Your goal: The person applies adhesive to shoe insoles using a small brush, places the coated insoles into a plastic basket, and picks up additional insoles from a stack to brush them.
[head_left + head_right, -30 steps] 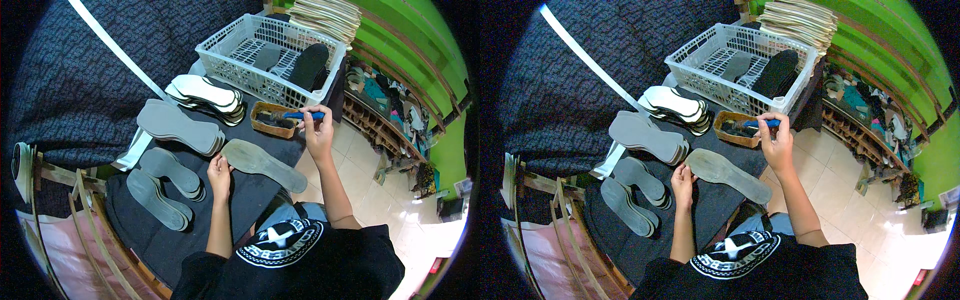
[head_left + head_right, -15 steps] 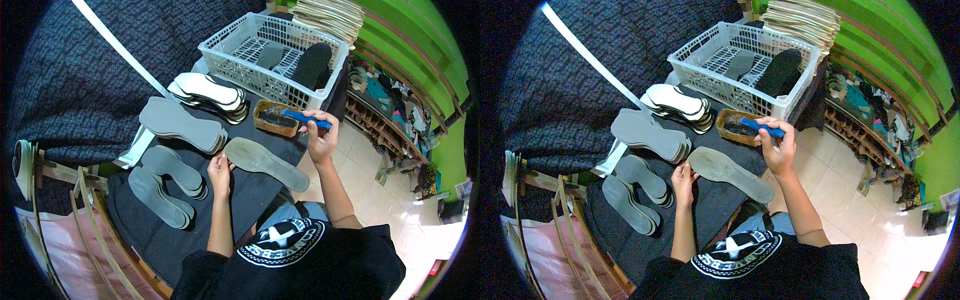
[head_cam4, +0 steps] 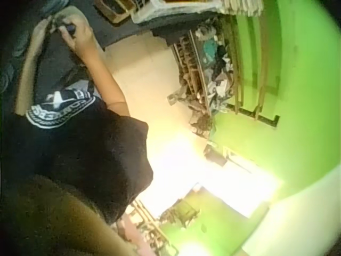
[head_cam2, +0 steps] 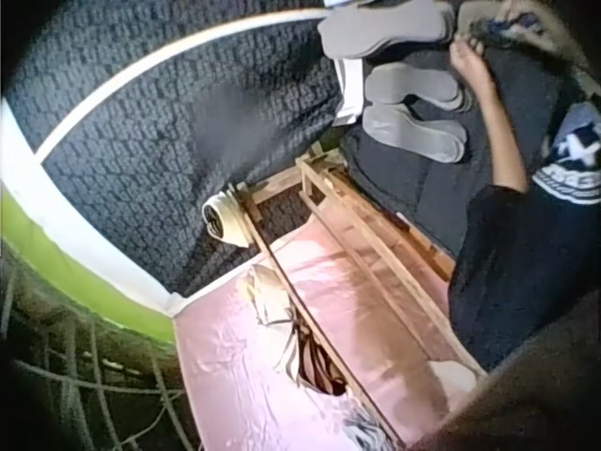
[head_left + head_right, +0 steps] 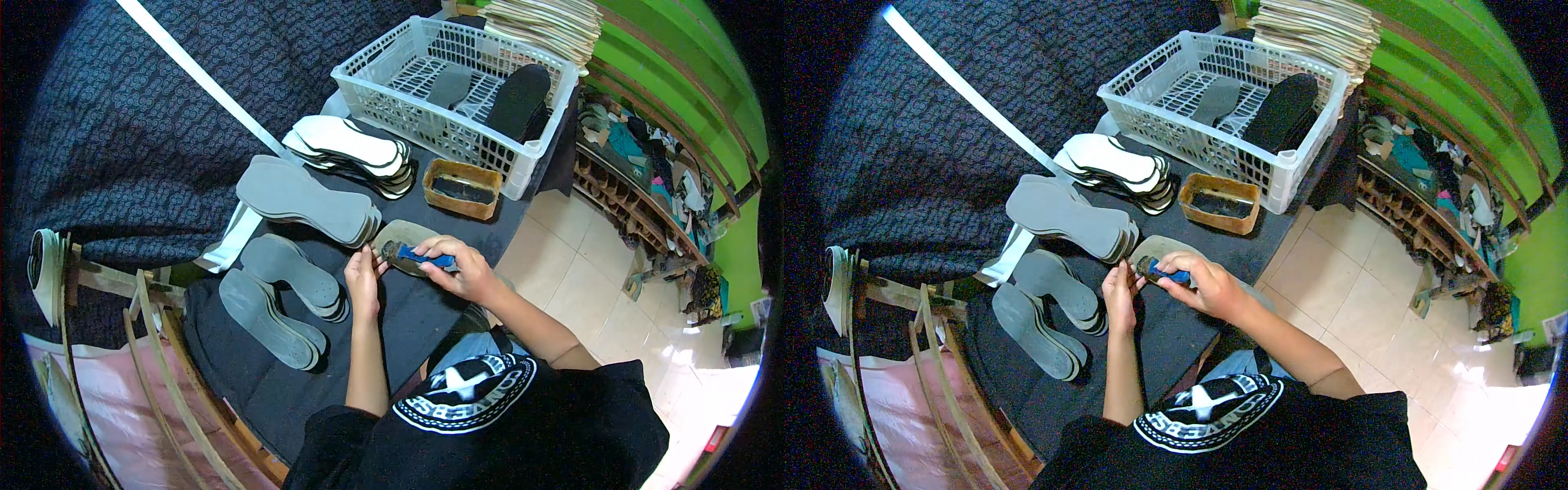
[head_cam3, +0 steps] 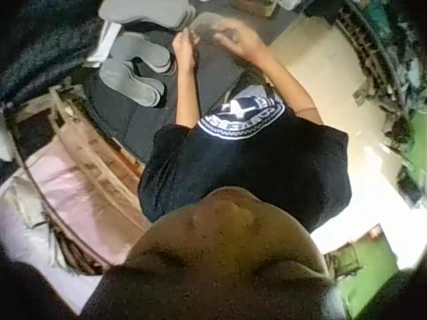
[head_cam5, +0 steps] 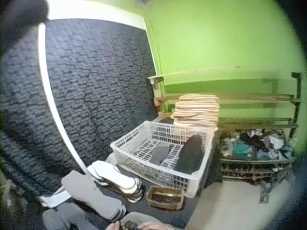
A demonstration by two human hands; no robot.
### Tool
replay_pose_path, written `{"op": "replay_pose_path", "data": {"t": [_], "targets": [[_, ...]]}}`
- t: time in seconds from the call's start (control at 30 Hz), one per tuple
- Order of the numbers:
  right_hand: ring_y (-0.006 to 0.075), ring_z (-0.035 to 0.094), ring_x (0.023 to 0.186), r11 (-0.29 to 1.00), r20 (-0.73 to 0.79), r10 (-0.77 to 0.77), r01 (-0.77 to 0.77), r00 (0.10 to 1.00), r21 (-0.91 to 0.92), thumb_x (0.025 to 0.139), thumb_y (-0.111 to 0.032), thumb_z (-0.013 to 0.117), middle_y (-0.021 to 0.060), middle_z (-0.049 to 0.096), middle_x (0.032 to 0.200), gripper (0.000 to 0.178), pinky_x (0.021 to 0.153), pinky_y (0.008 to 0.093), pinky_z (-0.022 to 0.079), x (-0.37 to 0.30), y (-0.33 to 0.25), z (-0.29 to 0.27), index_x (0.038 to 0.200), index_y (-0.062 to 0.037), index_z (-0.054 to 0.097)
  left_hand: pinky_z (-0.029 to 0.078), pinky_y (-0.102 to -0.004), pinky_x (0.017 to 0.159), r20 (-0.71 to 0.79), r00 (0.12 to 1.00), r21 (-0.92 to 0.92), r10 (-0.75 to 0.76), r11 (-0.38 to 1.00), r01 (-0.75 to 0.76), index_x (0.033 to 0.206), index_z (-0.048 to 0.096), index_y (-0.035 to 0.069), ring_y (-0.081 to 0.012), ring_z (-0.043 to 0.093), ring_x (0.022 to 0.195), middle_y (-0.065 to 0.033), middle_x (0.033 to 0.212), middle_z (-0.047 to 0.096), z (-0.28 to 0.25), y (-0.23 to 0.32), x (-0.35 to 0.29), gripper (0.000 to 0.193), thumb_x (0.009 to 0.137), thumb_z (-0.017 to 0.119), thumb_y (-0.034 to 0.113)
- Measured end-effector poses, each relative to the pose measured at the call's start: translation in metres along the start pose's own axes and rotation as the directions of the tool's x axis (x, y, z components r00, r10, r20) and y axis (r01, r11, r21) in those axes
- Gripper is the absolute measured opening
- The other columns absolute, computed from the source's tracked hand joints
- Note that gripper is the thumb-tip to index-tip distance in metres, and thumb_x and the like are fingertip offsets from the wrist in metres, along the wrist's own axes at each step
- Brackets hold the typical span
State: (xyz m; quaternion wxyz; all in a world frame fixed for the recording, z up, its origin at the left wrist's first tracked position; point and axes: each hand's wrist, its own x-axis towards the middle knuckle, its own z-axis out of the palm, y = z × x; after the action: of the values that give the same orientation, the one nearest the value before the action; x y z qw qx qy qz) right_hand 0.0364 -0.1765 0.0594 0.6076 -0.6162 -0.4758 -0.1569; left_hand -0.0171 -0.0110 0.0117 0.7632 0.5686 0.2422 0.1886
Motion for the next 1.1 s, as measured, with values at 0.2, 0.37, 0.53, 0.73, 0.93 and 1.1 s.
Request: {"op": "replay_pose_path", "data": {"t": [0.2,0.37,0.53,0.73,0.93,1.1], "targets": [[0.0217,0.059,0.067,0.993,0.051,-0.006,0.012,0.999,-0.116,0.067,-0.006,0.064,0.0099,0.057,0.08,0.031,0.058,0.0282,0.048,-0.003,0.005,-0.002,0.091,-0.0023,0.044,0.044,-0.0229,0.063,0.025,1.0,-0.02,-0.002,1.0,0.003,0.082,0.052,0.003,-0.0095,0.052,0.067,-0.0012,0.073,0.053,-0.003,0.001,0.002,0.022,0.084,0.045,0.024],[0.0217,0.059,0.061,0.971,0.063,0.056,-0.04,0.996,-0.234,0.066,-0.008,0.065,0.0088,0.058,0.076,0.032,0.053,0.0285,0.047,0.0,-0.001,-0.009,0.092,-0.0034,0.045,0.046,-0.024,0.063,0.031,0.999,0.04,0.007,0.999,-0.008,0.083,0.052,-0.001,-0.01,0.053,0.066,-0.0035,0.073,0.054,0.0,0.004,0.001,0.022,0.084,0.046,0.021],[0.0219,0.059,0.061,0.985,0.026,-0.041,0.045,0.999,-0.167,0.067,-0.01,0.065,0.0092,0.058,0.08,0.035,0.054,0.0284,0.048,-0.003,0.005,0.002,0.096,-0.0032,0.046,0.045,-0.0241,0.062,0.02,1.0,0.02,-0.013,1.0,0.013,0.08,0.051,0.002,-0.0099,0.052,0.067,-0.0027,0.074,0.053,-0.003,0.001,0.003,0.021,0.084,0.046,0.022],[0.0205,0.059,0.058,0.982,0.072,0.043,-0.028,0.996,-0.185,0.067,-0.005,0.062,0.0094,0.058,0.072,0.034,0.051,0.028,0.046,-0.001,0.002,-0.009,0.097,-0.0029,0.047,0.045,-0.0247,0.064,0.003,1.0,-0.009,-0.019,1.0,0.019,0.083,0.051,0.001,-0.0107,0.053,0.067,-0.0043,0.077,0.054,-0.005,0.001,0.004,0.02,0.085,0.044,0.019],[0.0194,0.059,0.066,0.987,-0.015,0.131,-0.132,0.991,-0.091,0.069,-0.005,0.061,0.0092,0.058,0.077,0.032,0.056,0.0265,0.047,0.003,-0.008,-0.011,0.098,-0.003,0.048,0.044,-0.0221,0.062,0.014,1.0,0.068,-0.011,0.998,0.01,0.084,0.052,0.001,-0.0093,0.052,0.066,-0.0034,0.077,0.054,-0.003,0.0,0.004,0.02,0.085,0.045,0.02],[0.0189,0.059,0.067,0.995,0.051,0.069,-0.066,0.996,-0.073,0.068,-0.006,0.062,0.0084,0.058,0.077,0.027,0.057,0.0275,0.048,-0.003,-0.001,-0.003,0.092,-0.0033,0.05,0.044,-0.0219,0.061,0.026,1.0,-0.029,-0.011,1.0,0.012,0.084,0.053,0.001,-0.0083,0.051,0.066,-0.003,0.075,0.055,-0.007,-0.003,0.005,0.021,0.084,0.046,0.021]]}}
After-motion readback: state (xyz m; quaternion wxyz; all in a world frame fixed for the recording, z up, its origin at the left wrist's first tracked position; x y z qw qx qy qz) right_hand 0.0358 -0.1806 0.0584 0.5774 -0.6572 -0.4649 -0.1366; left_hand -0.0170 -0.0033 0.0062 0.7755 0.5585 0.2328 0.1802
